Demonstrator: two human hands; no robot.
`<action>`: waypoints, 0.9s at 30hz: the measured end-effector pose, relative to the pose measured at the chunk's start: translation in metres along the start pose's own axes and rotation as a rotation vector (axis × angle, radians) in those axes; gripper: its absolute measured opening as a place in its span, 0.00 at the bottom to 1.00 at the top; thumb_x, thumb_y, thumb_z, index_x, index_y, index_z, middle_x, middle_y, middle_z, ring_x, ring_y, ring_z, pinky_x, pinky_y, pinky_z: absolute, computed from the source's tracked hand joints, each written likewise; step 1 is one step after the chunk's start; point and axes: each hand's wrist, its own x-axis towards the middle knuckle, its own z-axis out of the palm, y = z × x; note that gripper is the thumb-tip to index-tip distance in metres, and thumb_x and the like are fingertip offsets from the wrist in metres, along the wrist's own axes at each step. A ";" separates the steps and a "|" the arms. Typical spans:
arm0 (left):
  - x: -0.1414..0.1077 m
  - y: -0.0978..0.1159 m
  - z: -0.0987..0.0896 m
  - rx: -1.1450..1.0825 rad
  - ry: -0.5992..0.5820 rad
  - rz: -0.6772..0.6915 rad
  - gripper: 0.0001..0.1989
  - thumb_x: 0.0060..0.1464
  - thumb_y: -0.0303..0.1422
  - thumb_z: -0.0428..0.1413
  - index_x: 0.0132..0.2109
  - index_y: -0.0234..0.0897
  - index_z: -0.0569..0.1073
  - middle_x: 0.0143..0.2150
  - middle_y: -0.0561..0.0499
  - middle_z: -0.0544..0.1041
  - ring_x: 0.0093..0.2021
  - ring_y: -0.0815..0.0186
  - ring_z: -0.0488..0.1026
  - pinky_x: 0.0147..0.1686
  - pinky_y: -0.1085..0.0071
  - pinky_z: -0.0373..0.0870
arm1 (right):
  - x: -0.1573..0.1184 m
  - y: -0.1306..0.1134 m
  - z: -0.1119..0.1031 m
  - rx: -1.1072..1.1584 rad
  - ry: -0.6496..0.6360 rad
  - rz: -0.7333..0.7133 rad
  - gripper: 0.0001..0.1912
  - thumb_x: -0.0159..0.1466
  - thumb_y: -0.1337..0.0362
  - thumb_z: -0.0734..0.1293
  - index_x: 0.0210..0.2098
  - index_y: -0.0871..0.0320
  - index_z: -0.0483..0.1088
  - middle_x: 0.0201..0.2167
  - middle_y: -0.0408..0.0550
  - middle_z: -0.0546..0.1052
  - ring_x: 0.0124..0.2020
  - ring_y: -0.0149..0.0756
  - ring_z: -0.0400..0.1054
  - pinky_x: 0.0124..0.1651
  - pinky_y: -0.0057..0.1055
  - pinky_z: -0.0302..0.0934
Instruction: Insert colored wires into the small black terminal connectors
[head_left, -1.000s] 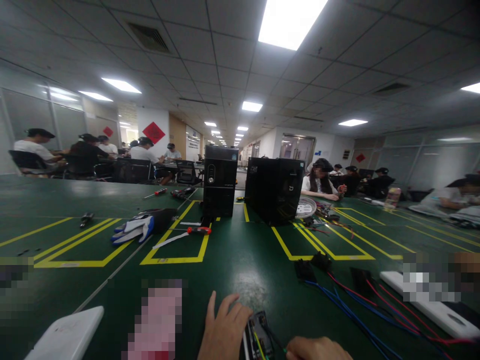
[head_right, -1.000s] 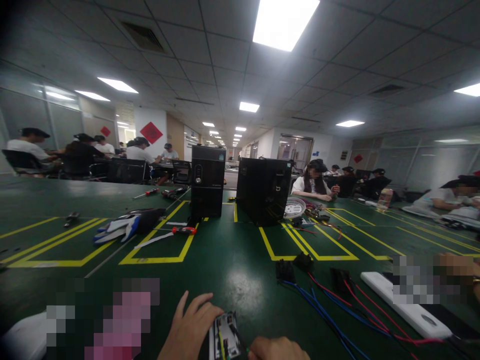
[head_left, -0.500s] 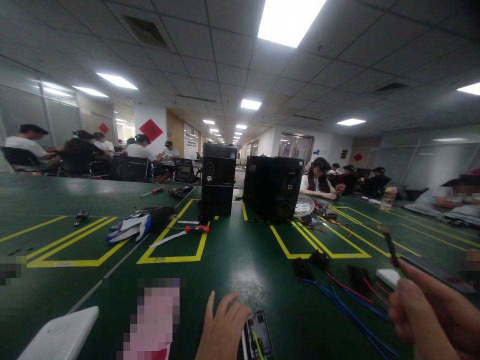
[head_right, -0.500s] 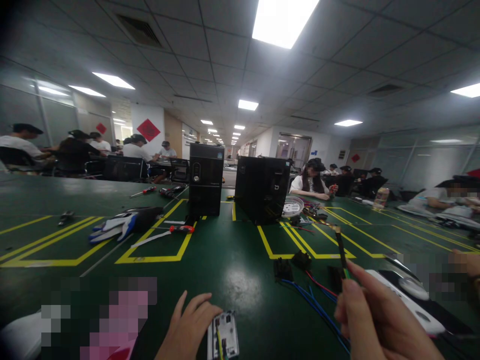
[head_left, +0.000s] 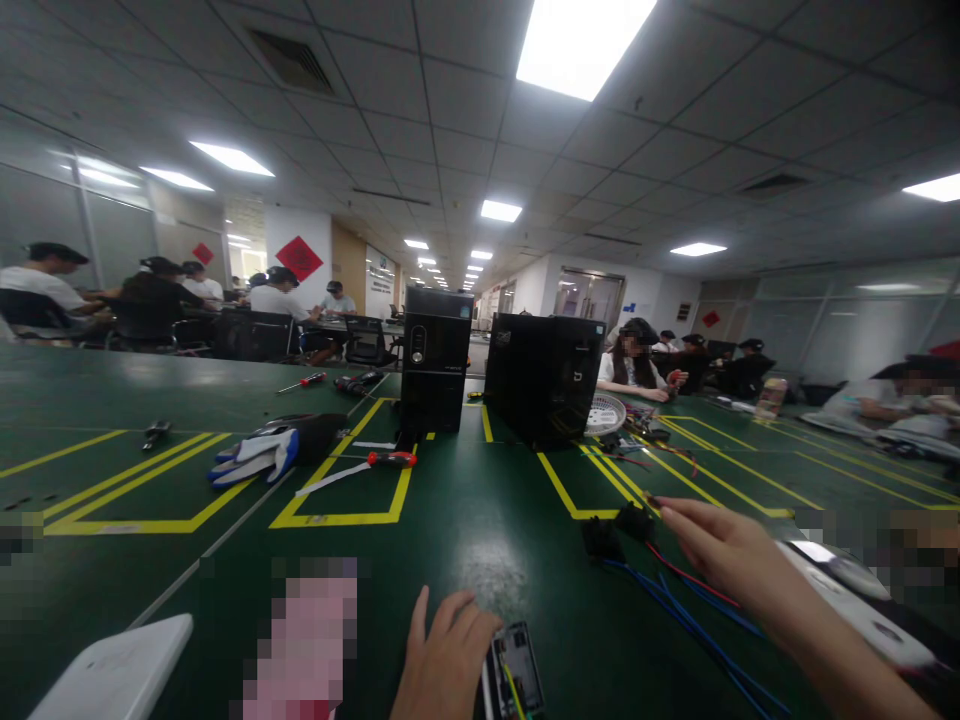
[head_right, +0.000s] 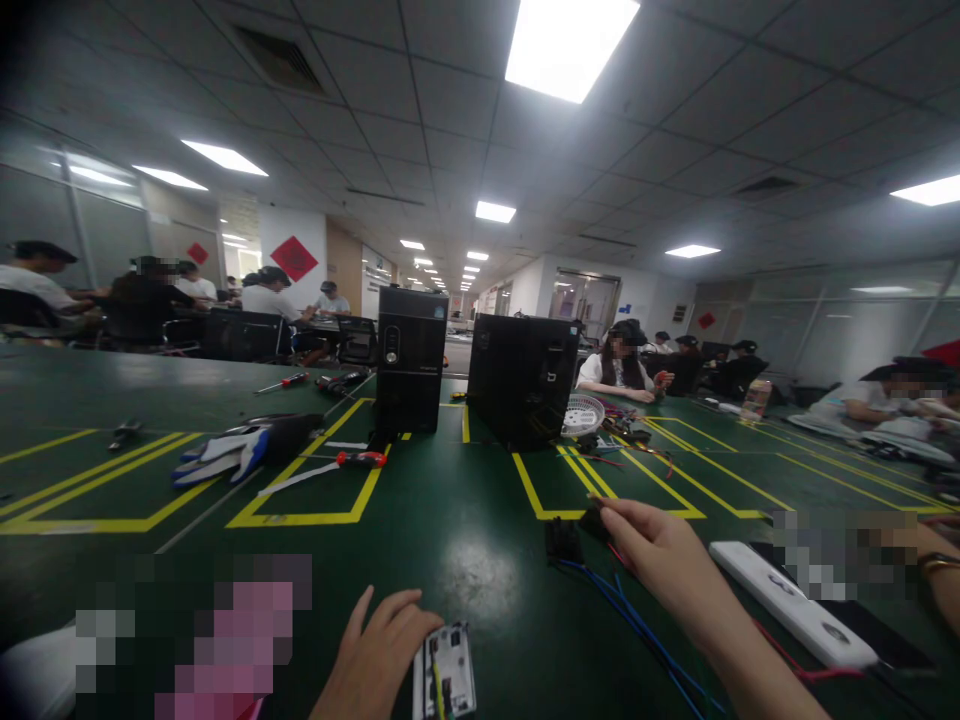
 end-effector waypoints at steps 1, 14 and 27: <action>0.000 0.001 0.001 0.008 0.008 0.001 0.27 0.36 0.40 0.66 0.47 0.45 0.72 0.45 0.51 0.78 0.55 0.48 0.68 0.58 0.36 0.50 | 0.011 0.004 0.006 -0.129 -0.101 -0.032 0.25 0.64 0.52 0.55 0.48 0.62 0.74 0.17 0.41 0.70 0.18 0.32 0.63 0.22 0.28 0.55; 0.004 0.004 0.011 0.088 0.096 -0.035 0.12 0.51 0.26 0.56 0.42 0.46 0.73 0.41 0.56 0.79 0.53 0.54 0.71 0.56 0.36 0.55 | 0.065 0.043 0.058 -0.522 -0.279 -0.065 0.13 0.68 0.63 0.59 0.38 0.60 0.74 0.22 0.39 0.74 0.25 0.31 0.70 0.35 0.33 0.62; 0.001 0.002 0.004 0.038 0.082 -0.007 0.14 0.52 0.25 0.54 0.44 0.47 0.71 0.42 0.56 0.79 0.54 0.54 0.70 0.56 0.35 0.55 | 0.063 0.034 0.074 -0.774 -0.268 -0.058 0.12 0.67 0.60 0.61 0.35 0.60 0.72 0.32 0.45 0.77 0.35 0.33 0.72 0.37 0.35 0.67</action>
